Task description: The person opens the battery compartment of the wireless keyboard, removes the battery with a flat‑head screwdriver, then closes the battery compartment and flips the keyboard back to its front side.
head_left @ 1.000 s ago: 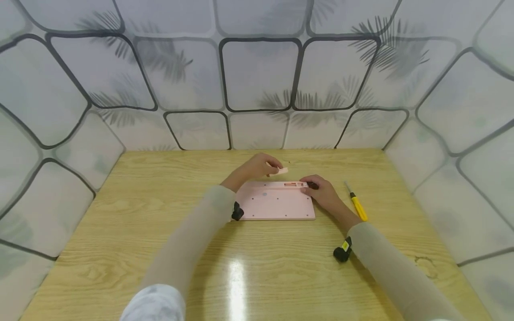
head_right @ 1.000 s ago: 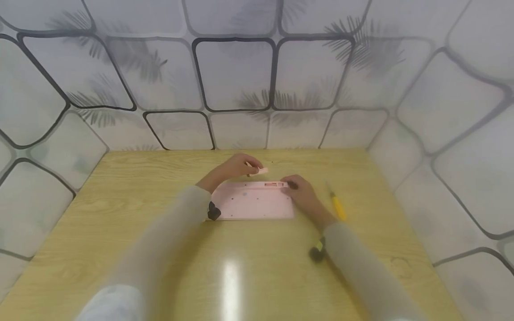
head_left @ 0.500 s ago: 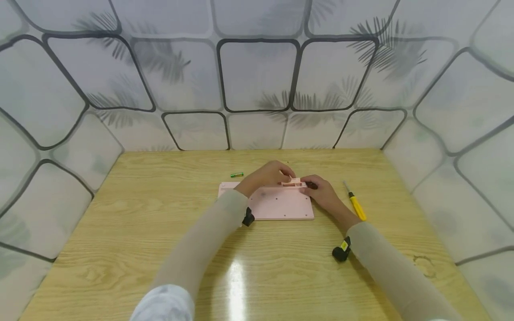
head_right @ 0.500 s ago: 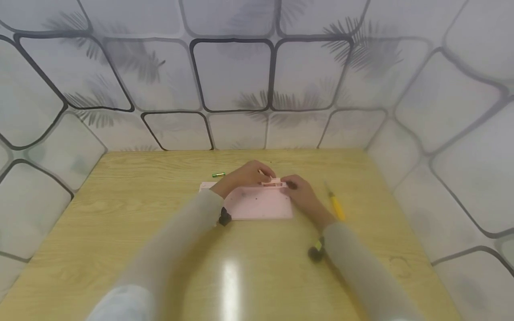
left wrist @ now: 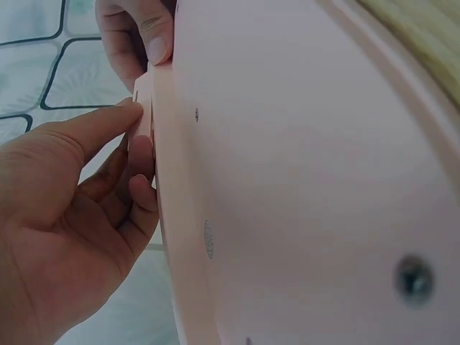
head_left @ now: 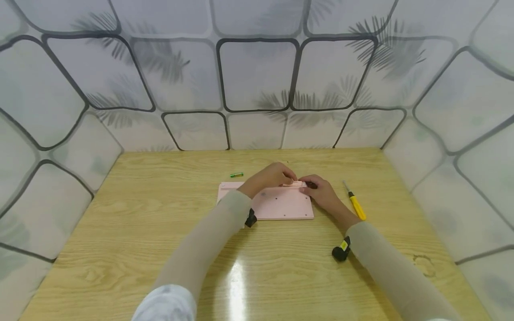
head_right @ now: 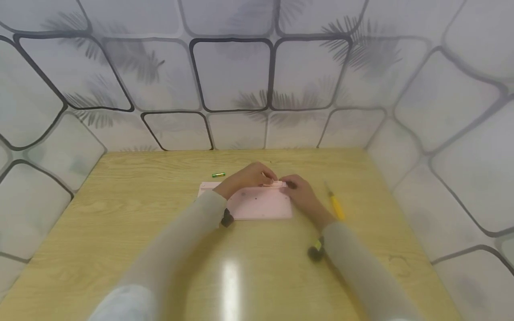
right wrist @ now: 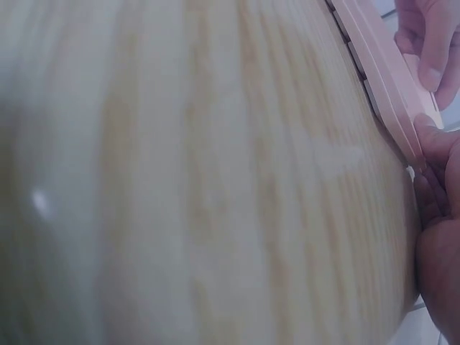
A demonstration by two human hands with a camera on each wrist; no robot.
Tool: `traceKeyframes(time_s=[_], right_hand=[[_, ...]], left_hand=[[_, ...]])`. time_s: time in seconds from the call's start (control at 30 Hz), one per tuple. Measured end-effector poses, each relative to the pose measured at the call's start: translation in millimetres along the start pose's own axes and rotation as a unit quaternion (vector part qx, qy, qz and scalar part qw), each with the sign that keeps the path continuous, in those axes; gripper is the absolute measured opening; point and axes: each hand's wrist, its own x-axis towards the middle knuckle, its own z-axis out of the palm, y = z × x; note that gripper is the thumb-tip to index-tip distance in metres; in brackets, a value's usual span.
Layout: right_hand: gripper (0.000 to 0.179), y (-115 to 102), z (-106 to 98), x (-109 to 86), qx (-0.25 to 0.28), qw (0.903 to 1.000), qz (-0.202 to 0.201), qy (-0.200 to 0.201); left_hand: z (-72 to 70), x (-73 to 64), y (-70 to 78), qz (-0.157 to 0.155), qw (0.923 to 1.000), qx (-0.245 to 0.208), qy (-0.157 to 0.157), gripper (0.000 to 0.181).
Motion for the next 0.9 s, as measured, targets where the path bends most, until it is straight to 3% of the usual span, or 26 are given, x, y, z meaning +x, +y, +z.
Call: traceKeyframes(time_s=[0.47, 0.9], right_hand=[[0.034, -1.0, 1.3, -0.2, -0.007, 1.0000, 0.002, 0.001], [0.034, -3.3, 1.6, -0.6, 0.006, 0.9999, 0.012, 0.001]], left_hand=[[1.8, 3.4, -2.1, 0.001, 0.9997, -0.022, 0.010, 0.020], [5.1, 3.8, 1.5, -0.020, 0.9994, 0.003, 0.026, 0.021]])
